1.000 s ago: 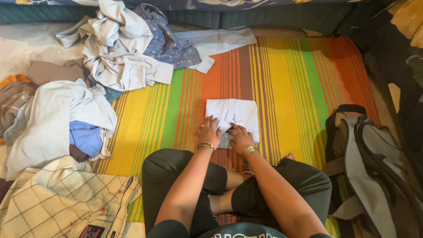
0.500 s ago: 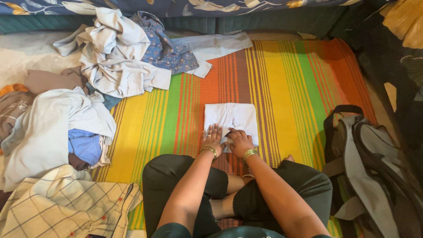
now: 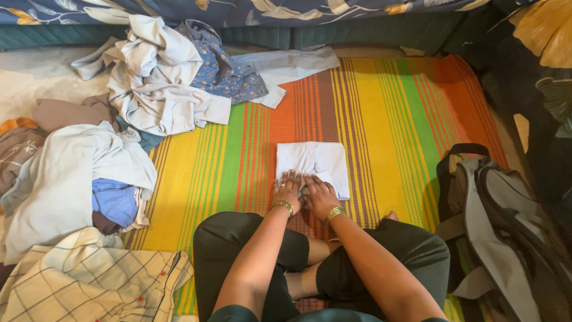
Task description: The person folds a shirt by hand on a mat on the floor and places it into a backpack.
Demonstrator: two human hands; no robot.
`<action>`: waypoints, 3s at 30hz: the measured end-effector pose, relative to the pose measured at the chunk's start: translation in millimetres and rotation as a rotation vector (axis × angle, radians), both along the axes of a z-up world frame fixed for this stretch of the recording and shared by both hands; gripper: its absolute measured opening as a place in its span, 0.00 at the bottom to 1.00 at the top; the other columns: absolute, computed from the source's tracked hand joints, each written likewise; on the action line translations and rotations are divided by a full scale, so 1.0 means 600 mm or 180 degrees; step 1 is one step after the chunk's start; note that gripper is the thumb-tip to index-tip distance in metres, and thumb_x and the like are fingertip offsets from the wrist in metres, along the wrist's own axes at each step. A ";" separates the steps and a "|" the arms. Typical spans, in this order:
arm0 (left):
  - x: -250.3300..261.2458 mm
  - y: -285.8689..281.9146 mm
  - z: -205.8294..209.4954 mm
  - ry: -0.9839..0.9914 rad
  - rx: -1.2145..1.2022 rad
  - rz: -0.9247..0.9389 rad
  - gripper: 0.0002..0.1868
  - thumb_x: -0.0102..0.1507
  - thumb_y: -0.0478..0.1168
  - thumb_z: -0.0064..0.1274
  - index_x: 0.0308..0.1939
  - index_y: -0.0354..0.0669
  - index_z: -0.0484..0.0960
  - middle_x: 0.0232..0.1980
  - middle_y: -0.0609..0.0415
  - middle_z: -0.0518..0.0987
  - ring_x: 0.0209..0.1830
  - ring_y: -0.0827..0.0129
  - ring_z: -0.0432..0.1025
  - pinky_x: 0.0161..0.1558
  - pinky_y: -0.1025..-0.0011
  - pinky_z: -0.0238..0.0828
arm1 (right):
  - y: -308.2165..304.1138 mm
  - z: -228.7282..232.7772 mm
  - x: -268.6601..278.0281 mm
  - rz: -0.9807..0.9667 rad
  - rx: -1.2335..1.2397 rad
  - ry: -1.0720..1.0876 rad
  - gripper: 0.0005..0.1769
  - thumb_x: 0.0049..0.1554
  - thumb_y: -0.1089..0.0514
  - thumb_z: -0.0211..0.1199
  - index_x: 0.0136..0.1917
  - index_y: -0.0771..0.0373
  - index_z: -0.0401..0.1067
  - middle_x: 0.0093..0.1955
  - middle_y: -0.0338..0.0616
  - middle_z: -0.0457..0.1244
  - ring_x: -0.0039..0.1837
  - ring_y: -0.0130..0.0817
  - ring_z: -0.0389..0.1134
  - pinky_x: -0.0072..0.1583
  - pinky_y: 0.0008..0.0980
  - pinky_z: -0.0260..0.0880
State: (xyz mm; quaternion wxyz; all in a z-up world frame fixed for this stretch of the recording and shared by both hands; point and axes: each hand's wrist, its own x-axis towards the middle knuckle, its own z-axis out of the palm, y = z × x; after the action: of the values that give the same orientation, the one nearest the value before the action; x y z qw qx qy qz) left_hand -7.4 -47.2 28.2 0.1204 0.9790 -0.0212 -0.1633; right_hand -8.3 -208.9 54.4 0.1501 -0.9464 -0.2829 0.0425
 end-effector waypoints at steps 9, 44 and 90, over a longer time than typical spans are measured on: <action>-0.008 -0.001 0.030 -0.0015 -0.0163 0.0127 0.45 0.64 0.56 0.48 0.81 0.55 0.44 0.86 0.55 0.36 0.85 0.60 0.31 0.79 0.48 0.24 | -0.001 -0.003 0.006 -0.0167 -0.0259 0.0310 0.35 0.63 0.45 0.50 0.80 0.51 0.50 0.80 0.37 0.51 0.85 0.35 0.39 0.78 0.58 0.38; 0.115 0.008 0.014 -0.0564 -0.0533 0.0503 0.37 0.69 0.60 0.33 0.80 0.55 0.48 0.85 0.59 0.40 0.85 0.63 0.32 0.78 0.45 0.24 | 0.013 -0.060 0.032 -0.0229 0.0006 -0.0954 0.27 0.58 0.45 0.56 0.68 0.56 0.67 0.69 0.42 0.59 0.73 0.43 0.55 0.70 0.52 0.48; 0.126 0.101 -0.021 -0.0889 -0.0306 0.1735 0.29 0.72 0.55 0.36 0.77 0.58 0.63 0.83 0.58 0.56 0.84 0.59 0.45 0.78 0.48 0.41 | 0.017 -0.025 0.030 -0.0297 0.0193 -0.0222 0.25 0.60 0.45 0.54 0.70 0.50 0.64 0.71 0.37 0.57 0.77 0.39 0.50 0.72 0.54 0.44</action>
State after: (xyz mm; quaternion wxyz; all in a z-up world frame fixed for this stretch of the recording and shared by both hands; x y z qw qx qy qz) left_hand 68.4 13.6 15.7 0.2018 0.9547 0.2181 0.0123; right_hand 9.9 -198.8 39.5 0.1705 -0.9545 -0.2447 -0.0062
